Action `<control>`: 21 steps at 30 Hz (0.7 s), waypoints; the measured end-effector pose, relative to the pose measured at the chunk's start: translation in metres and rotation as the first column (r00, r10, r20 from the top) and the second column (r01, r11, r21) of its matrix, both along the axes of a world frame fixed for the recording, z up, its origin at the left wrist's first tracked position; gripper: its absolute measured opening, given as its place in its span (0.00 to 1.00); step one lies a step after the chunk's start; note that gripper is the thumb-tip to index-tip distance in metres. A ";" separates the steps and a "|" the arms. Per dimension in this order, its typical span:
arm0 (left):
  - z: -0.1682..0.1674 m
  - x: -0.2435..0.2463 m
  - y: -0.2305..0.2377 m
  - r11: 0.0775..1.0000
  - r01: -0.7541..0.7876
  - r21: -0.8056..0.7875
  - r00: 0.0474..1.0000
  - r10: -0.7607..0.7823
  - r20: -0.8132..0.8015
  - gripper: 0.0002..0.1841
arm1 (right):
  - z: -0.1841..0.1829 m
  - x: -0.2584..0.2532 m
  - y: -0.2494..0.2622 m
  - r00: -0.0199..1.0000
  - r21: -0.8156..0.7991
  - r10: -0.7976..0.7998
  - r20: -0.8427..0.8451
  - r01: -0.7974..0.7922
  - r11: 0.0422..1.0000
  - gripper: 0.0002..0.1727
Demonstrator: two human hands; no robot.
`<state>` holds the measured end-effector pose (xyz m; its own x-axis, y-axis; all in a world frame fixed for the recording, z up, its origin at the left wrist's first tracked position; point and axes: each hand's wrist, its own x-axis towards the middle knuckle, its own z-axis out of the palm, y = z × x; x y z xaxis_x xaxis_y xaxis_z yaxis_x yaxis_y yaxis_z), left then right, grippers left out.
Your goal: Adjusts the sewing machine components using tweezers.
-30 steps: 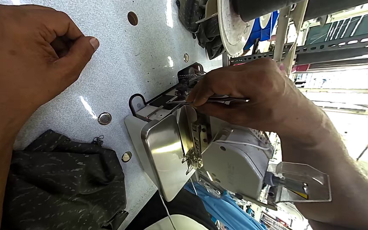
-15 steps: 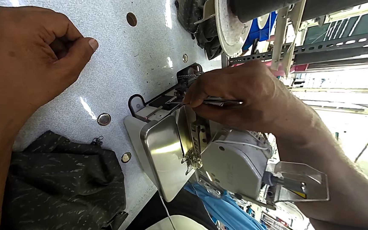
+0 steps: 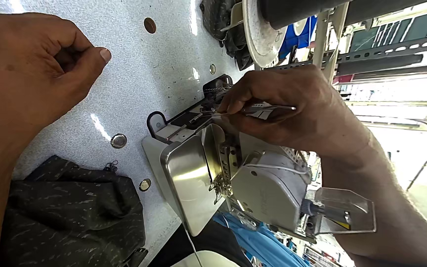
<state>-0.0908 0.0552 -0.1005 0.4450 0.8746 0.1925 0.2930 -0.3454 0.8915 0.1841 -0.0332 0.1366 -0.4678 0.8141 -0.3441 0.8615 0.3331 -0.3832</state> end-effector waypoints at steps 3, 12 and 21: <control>-0.002 0.002 0.000 1.000 0.006 0.005 0.999 -0.006 0.036 0.21 | 0.005 0.000 -0.002 0.999 0.030 -0.051 -0.006 0.052 0.998 0.04; 0.001 0.006 -0.004 1.000 0.011 -0.002 0.997 -0.011 0.077 0.20 | 0.024 -0.001 -0.014 0.982 0.156 -0.095 0.166 0.069 0.985 0.04; -0.001 0.006 -0.004 1.000 0.008 -0.013 0.997 -0.007 0.079 0.21 | 0.018 -0.014 0.000 0.956 0.035 -0.095 0.279 0.089 0.995 0.05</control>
